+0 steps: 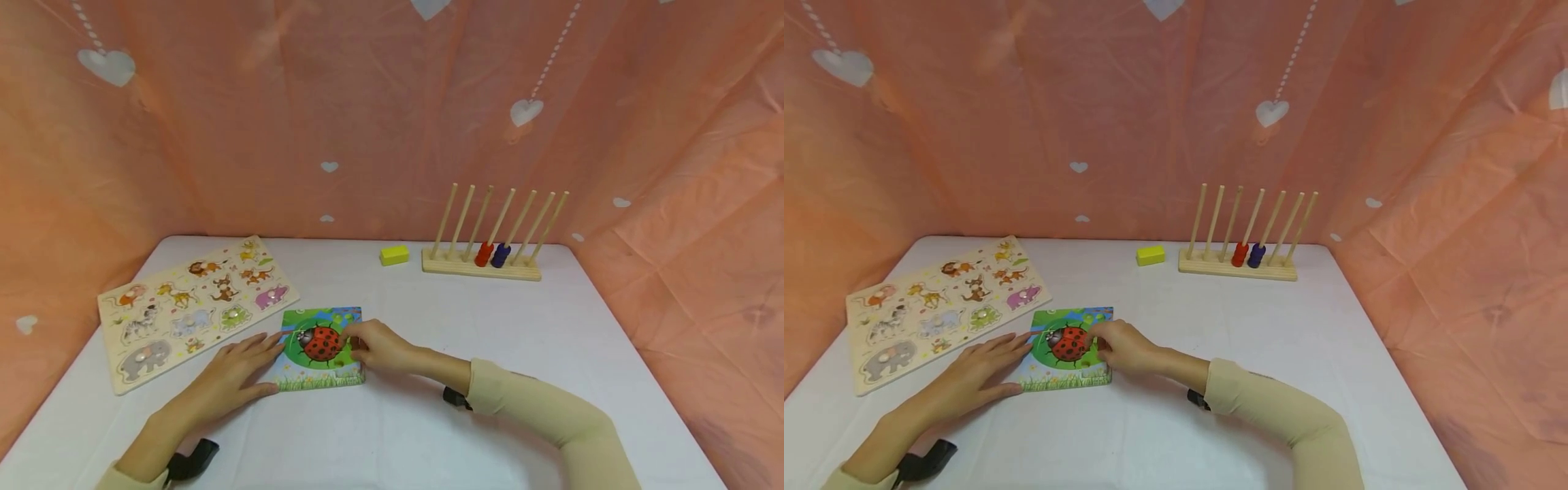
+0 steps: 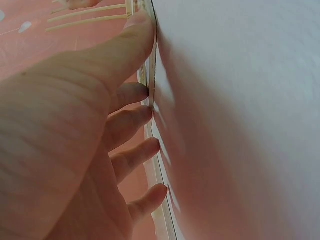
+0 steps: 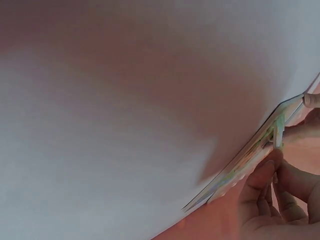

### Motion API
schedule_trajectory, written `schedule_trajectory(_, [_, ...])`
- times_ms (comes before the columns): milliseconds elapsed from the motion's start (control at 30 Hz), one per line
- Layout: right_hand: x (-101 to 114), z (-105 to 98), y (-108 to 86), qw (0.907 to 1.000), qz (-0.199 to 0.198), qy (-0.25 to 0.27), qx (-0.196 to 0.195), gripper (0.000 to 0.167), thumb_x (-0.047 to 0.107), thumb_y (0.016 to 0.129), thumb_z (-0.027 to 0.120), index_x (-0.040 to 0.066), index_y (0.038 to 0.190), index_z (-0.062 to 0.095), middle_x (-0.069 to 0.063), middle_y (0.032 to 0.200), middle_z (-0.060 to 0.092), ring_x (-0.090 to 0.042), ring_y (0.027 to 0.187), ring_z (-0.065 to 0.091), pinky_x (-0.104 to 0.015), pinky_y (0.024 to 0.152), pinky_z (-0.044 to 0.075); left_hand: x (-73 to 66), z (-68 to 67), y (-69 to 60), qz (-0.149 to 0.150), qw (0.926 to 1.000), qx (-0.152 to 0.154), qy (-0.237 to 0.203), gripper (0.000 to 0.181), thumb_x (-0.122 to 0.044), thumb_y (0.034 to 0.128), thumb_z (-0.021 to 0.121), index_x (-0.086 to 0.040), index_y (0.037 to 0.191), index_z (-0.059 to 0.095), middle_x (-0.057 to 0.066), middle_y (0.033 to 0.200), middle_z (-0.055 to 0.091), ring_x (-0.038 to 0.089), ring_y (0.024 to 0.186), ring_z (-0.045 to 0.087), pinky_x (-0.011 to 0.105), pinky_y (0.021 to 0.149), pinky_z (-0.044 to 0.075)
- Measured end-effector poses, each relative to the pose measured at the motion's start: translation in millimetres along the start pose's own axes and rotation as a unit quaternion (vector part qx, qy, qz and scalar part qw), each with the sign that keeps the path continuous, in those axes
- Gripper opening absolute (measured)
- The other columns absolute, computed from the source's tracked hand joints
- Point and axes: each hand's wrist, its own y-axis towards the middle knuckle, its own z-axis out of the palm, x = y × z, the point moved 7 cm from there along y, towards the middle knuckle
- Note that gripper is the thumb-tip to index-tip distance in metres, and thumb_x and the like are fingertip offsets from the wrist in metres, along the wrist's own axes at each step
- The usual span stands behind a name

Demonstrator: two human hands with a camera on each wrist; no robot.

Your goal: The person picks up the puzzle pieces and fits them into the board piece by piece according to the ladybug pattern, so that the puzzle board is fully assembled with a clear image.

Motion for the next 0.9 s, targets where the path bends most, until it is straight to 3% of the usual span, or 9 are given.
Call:
schedule_trajectory(133, [3.6, 4.1, 0.9, 0.9988, -0.006, -0.048, 0.008, 0.026, -0.013, 0.087, 0.064, -0.002, 0.109, 0.071, -0.010, 0.099, 0.072, -0.011, 0.087, 0.062, -0.016, 0.075, 0.048, 0.1, -0.3, 0.7, 0.001, 1.0000, 0.002, 0.000, 0.070, -0.046, 0.0904, 0.069, -0.001, 0.141, 0.054, 0.017, 0.154, 0.041, 0.045, 0.138, 0.037, 0.066, 0.101, 0.032])
schedule_trajectory(233, [6.4, 5.4, 0.3, 0.9960, -0.011, -0.088, 0.013, 0.026, -0.009, 0.087, 0.067, 0.001, 0.110, 0.072, -0.008, 0.106, 0.070, -0.012, 0.096, 0.062, -0.016, 0.080, 0.048, 0.6, -0.9, 0.7, -0.002, 1.0000, 0.003, -0.001, 0.070, -0.047, 0.0898, 0.070, -0.001, 0.141, 0.055, 0.017, 0.154, 0.041, 0.045, 0.138, 0.037, 0.066, 0.101, 0.033])
schedule_trajectory(433, [5.1, 7.8, -2.0, 0.9880, 0.015, -0.153, 0.020, 0.031, 0.008, 0.085, 0.079, 0.009, 0.115, 0.073, 0.004, 0.093, 0.051, -0.006, 0.072, 0.045, -0.016, 0.061, 0.038, -1.0, -2.9, 1.4, 0.011, 0.9999, -0.009, 0.005, 0.069, -0.048, 0.0900, 0.069, -0.001, 0.139, 0.057, 0.017, 0.153, 0.043, 0.046, 0.136, 0.040, 0.067, 0.098, 0.035])
schedule_trajectory(633, [5.7, 13.1, -2.4, 0.9843, 0.032, -0.172, 0.024, 0.036, 0.019, 0.084, 0.082, 0.009, 0.116, 0.072, 0.004, 0.095, 0.048, -0.005, 0.074, 0.043, -0.016, 0.060, 0.036, 1.2, -1.1, -0.2, 0.003, 1.0000, -0.004, 0.002, 0.069, -0.046, 0.0895, 0.071, -0.001, 0.140, 0.056, 0.016, 0.154, 0.042, 0.045, 0.138, 0.038, 0.067, 0.100, 0.033])
schedule_trajectory(900, [10.3, 11.2, -0.3, 0.9863, 0.025, -0.163, 0.010, 0.031, 0.014, 0.084, 0.081, 0.005, 0.113, 0.074, 0.002, 0.094, 0.051, -0.005, 0.075, 0.045, -0.015, 0.064, 0.039, 2.8, 0.5, 0.2, 0.000, 1.0000, -0.001, -0.005, 0.069, -0.046, 0.0896, 0.070, -0.001, 0.140, 0.056, 0.016, 0.154, 0.041, 0.045, 0.138, 0.037, 0.066, 0.101, 0.032])
